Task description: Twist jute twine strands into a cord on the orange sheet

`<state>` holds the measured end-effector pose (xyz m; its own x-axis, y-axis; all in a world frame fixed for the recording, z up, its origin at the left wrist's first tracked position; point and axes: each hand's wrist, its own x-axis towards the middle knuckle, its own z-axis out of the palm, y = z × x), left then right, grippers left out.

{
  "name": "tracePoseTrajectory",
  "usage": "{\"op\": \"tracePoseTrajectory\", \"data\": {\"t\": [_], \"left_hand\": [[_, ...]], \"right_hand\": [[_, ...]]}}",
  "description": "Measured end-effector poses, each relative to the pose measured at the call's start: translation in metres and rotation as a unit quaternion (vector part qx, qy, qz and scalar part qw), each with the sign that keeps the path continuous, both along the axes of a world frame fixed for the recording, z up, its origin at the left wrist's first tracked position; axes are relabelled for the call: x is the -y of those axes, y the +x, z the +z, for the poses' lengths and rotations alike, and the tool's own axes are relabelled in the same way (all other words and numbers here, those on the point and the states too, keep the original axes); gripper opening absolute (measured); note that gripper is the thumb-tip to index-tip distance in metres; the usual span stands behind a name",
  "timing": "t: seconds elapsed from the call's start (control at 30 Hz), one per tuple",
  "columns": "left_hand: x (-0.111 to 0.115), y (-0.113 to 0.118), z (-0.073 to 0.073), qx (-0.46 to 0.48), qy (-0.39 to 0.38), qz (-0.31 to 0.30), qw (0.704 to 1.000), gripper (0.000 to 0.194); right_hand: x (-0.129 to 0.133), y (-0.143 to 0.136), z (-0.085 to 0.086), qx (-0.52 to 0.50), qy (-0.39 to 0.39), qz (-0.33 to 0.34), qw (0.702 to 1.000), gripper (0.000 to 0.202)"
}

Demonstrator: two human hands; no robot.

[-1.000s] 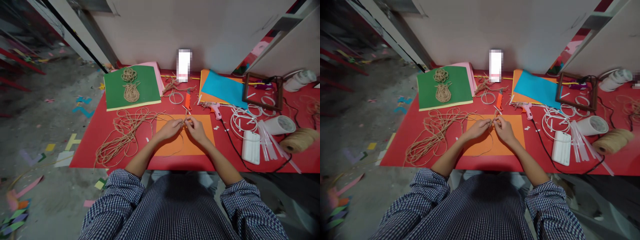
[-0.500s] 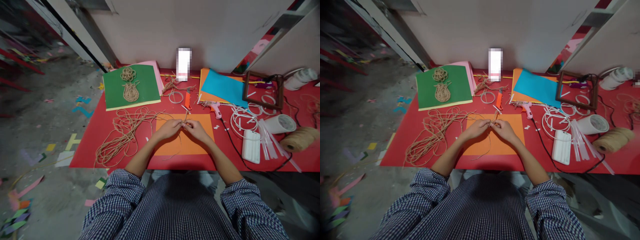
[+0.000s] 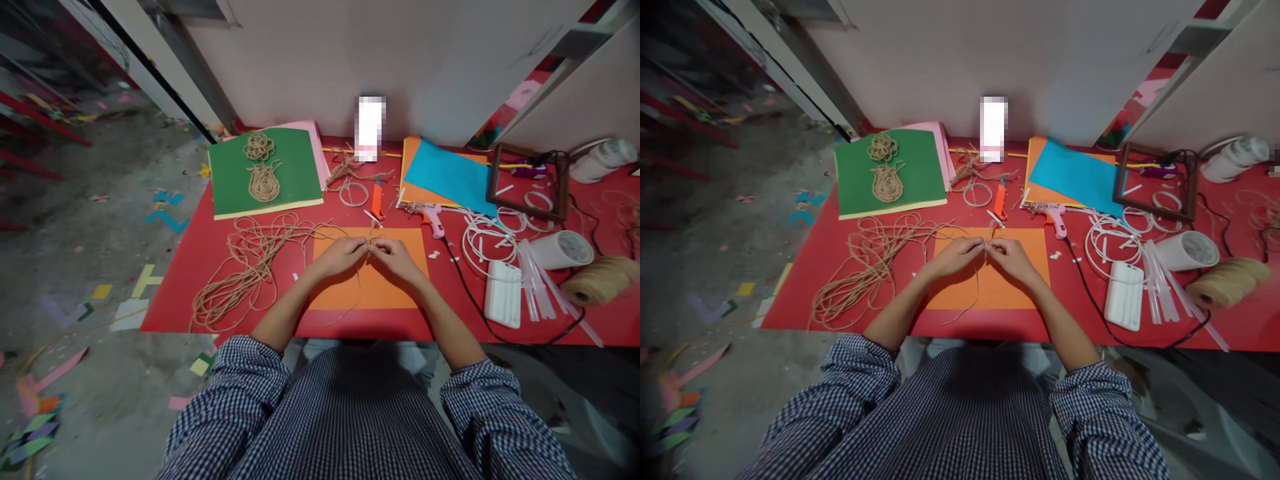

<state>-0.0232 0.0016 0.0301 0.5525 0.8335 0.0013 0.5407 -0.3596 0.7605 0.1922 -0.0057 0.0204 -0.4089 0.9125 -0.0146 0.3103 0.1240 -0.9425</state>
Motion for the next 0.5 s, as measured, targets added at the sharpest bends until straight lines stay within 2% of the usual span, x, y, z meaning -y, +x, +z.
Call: {"op": "tracePoseTrajectory", "data": {"t": [0.27,0.5], "left_hand": [[0.0,0.0007,-0.0041,0.032,-0.002,0.011,0.999,0.037],[0.0035,0.0038,-0.0015,0.005,0.032,0.045,0.998,0.033]], "right_hand": [[0.0022,-0.0014,0.0048,0.008,0.02,-0.015,1.0,0.046],[0.0024,-0.0033,0.0025,-0.007,0.027,-0.032,0.999,0.041]]}}
